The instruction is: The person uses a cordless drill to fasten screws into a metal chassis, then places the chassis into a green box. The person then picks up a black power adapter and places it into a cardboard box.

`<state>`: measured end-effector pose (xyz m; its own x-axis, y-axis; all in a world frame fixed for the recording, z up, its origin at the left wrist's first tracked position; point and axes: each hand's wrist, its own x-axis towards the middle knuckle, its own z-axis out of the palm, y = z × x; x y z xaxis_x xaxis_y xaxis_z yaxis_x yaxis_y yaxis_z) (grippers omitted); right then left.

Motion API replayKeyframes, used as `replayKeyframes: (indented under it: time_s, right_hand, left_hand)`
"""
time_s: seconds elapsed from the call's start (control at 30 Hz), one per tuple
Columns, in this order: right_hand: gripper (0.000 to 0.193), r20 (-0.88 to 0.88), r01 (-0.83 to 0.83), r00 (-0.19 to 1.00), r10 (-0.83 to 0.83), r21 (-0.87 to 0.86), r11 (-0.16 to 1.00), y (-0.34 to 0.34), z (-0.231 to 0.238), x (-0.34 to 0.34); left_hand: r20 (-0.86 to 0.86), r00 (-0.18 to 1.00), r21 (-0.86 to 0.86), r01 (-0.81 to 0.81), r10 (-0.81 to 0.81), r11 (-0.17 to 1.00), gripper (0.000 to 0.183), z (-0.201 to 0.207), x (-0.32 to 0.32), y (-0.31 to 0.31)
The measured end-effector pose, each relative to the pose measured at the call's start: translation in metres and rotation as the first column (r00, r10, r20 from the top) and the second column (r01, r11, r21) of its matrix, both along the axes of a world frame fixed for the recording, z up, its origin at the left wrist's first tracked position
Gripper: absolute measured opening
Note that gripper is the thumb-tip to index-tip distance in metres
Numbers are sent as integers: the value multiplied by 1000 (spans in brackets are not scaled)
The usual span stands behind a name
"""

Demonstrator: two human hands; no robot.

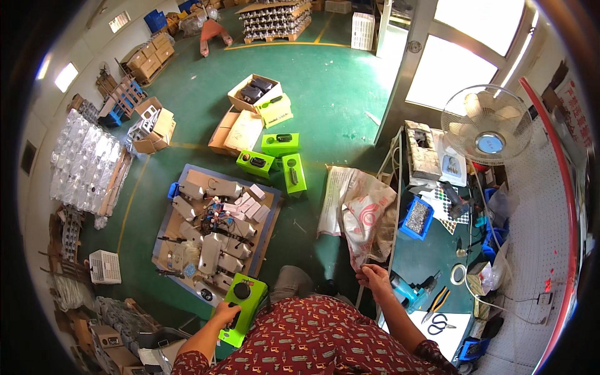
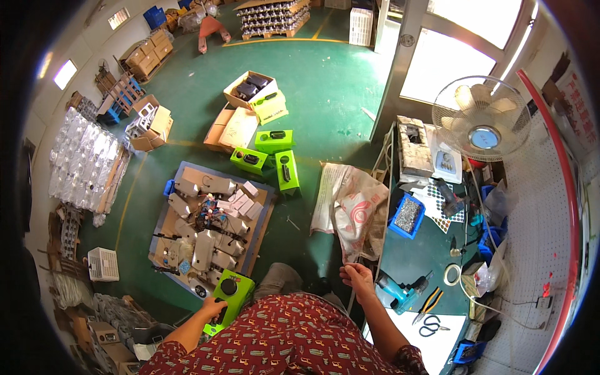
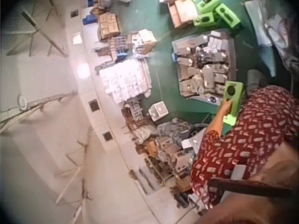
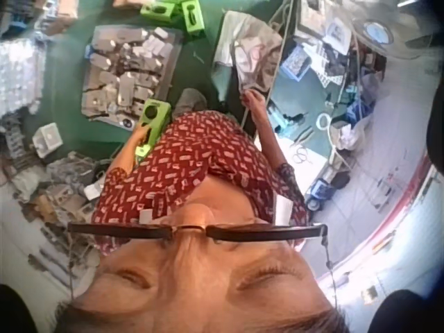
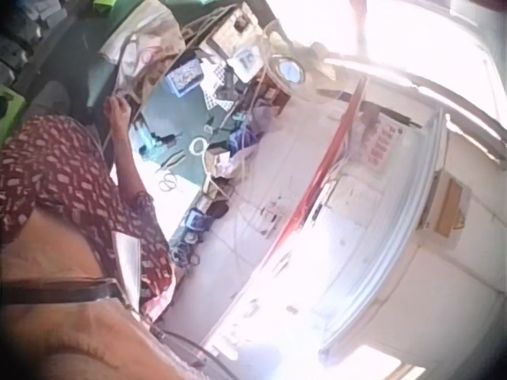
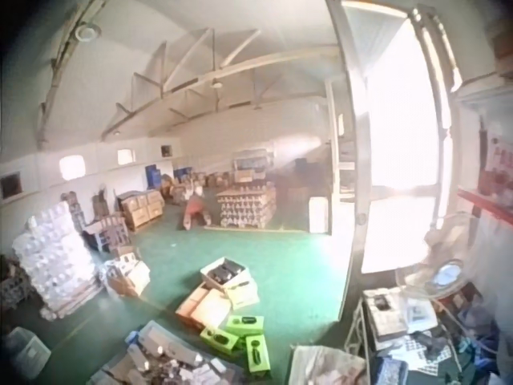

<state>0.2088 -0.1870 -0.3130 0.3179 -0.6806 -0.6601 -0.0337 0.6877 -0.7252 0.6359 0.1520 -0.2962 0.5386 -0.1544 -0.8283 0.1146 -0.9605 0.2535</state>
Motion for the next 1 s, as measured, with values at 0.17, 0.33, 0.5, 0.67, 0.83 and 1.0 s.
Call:
replayKeyframes:
  time_s: [0.17, 0.33, 0.5, 0.67, 0.83, 1.0]
  right_hand:
    - [28, -125, -17, 992, 29, 98, 995, -42, -24, 40]
    - [25, -317, -41, 944, 90, 157, 987, -95, -70, 60]
    - [21, -547, -197, 802, 240, 138, 971, -165, -48, 87]
    - [24, -542, -282, 820, 183, -106, 953, -240, -15, 159]
    - [31, -185, -351, 926, 330, -94, 932, -288, 25, 334]
    - [39, 104, -585, 811, 576, 185, 790, -274, 49, 499]
  left_hand:
    - [-71, 996, 89, -48, 55, 995, 27, -26, 47, -25]
    - [-200, 967, -74, -175, 158, 982, 20, -78, 89, -58]
    - [28, 994, -249, 107, -104, 963, 24, -75, 118, -134]
    - [142, 977, -131, 175, -156, 976, 45, -121, 176, -198]
    - [204, 979, -328, 94, -27, 940, 56, -98, 230, -306]
    - [238, 971, -531, 155, -29, 833, 53, -50, 256, -399]
